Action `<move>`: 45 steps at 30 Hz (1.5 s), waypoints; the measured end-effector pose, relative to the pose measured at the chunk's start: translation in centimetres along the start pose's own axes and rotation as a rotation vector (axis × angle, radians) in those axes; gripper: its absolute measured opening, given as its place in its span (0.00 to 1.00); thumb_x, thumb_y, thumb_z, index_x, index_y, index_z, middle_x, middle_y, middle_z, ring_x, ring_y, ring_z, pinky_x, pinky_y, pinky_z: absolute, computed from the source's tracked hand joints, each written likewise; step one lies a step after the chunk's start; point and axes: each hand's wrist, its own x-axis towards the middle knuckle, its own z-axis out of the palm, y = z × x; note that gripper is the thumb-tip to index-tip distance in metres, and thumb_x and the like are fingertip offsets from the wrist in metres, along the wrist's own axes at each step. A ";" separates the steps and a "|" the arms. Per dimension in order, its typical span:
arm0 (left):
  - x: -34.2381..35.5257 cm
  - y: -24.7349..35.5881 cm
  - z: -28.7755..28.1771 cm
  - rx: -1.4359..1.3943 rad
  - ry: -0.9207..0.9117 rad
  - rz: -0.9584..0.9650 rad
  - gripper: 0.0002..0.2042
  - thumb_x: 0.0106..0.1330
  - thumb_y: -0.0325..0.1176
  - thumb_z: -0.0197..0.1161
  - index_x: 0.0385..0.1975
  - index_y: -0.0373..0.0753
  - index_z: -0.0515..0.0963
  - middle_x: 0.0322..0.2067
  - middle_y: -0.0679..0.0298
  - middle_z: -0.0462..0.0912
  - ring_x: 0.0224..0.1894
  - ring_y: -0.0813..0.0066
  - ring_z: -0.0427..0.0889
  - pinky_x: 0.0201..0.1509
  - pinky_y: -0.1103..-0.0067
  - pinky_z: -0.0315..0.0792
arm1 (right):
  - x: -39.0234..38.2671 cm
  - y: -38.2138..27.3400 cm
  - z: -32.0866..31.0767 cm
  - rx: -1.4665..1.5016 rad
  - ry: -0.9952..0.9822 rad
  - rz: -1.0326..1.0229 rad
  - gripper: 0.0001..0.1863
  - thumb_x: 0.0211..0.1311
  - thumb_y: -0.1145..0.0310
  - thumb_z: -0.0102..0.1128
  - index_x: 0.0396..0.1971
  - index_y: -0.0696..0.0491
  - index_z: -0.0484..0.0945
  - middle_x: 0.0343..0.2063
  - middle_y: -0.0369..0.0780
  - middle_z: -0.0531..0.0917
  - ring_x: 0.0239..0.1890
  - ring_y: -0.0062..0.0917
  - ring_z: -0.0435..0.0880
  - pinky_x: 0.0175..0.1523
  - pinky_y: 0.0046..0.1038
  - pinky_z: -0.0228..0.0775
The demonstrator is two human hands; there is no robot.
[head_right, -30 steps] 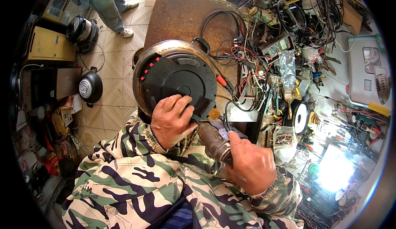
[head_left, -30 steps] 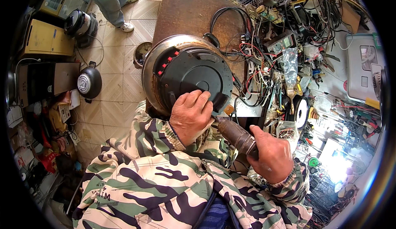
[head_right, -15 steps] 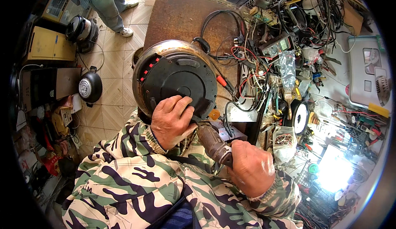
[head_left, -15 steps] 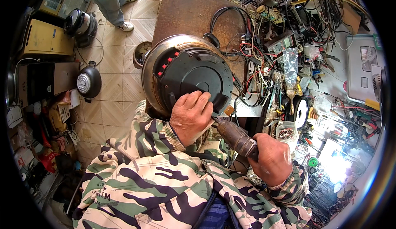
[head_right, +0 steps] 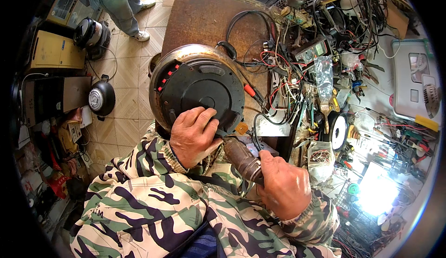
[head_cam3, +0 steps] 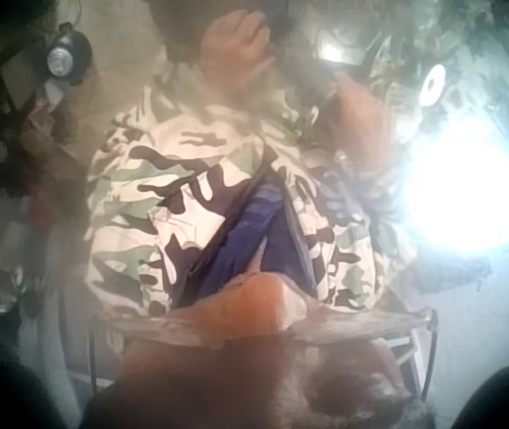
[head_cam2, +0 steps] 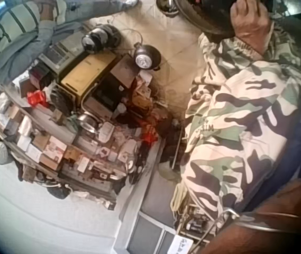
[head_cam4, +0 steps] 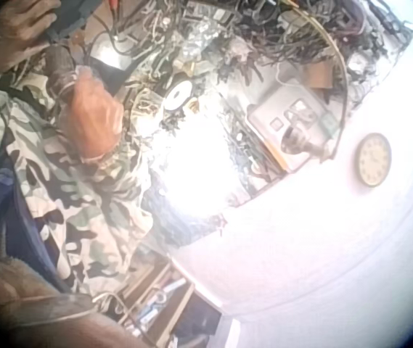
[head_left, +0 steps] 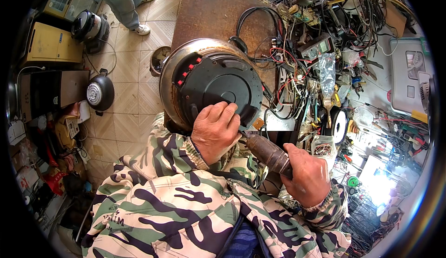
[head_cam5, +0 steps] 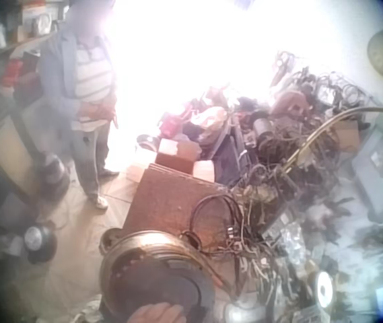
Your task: The person strips and twists wires, then uses a soldering iron to solder connections inside a round metallic appliance. They place a black circular cover over the internal wiring and secure it with a heat gun.
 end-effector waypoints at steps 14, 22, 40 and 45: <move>-0.1 -0.1 0.1 -0.005 0.016 -0.002 0.28 0.41 0.40 0.80 0.45 0.38 0.83 0.55 0.59 0.79 0.59 0.58 0.77 0.61 0.63 0.72 | -0.1 -0.3 0.2 -0.023 0.017 -0.021 0.36 0.40 0.77 0.76 0.56 0.61 0.75 0.38 0.50 0.85 0.37 0.46 0.87 0.41 0.41 0.79; -0.1 0.1 0.2 -0.010 0.007 -0.005 0.28 0.41 0.40 0.79 0.45 0.37 0.83 0.55 0.59 0.79 0.59 0.58 0.77 0.61 0.63 0.72 | -0.3 -0.3 0.6 -0.024 0.024 -0.003 0.34 0.42 0.77 0.76 0.55 0.59 0.76 0.36 0.49 0.85 0.36 0.45 0.87 0.40 0.40 0.79; 1.0 0.9 -1.1 -0.014 -0.065 -0.023 0.28 0.40 0.39 0.82 0.45 0.38 0.83 0.55 0.59 0.79 0.58 0.54 0.77 0.61 0.61 0.72 | 0.5 16.2 10.6 1.116 0.509 0.518 0.20 0.58 0.68 0.77 0.48 0.58 0.82 0.27 0.37 0.87 0.22 0.18 0.83 0.26 0.22 0.74; 1.1 1.5 -1.2 0.033 -0.083 -0.044 0.27 0.42 0.40 0.82 0.44 0.38 0.83 0.54 0.58 0.80 0.57 0.53 0.77 0.61 0.61 0.72 | 10.5 21.8 19.9 1.426 0.536 0.511 0.20 0.58 0.66 0.78 0.46 0.59 0.81 0.27 0.39 0.88 0.20 0.22 0.84 0.24 0.25 0.76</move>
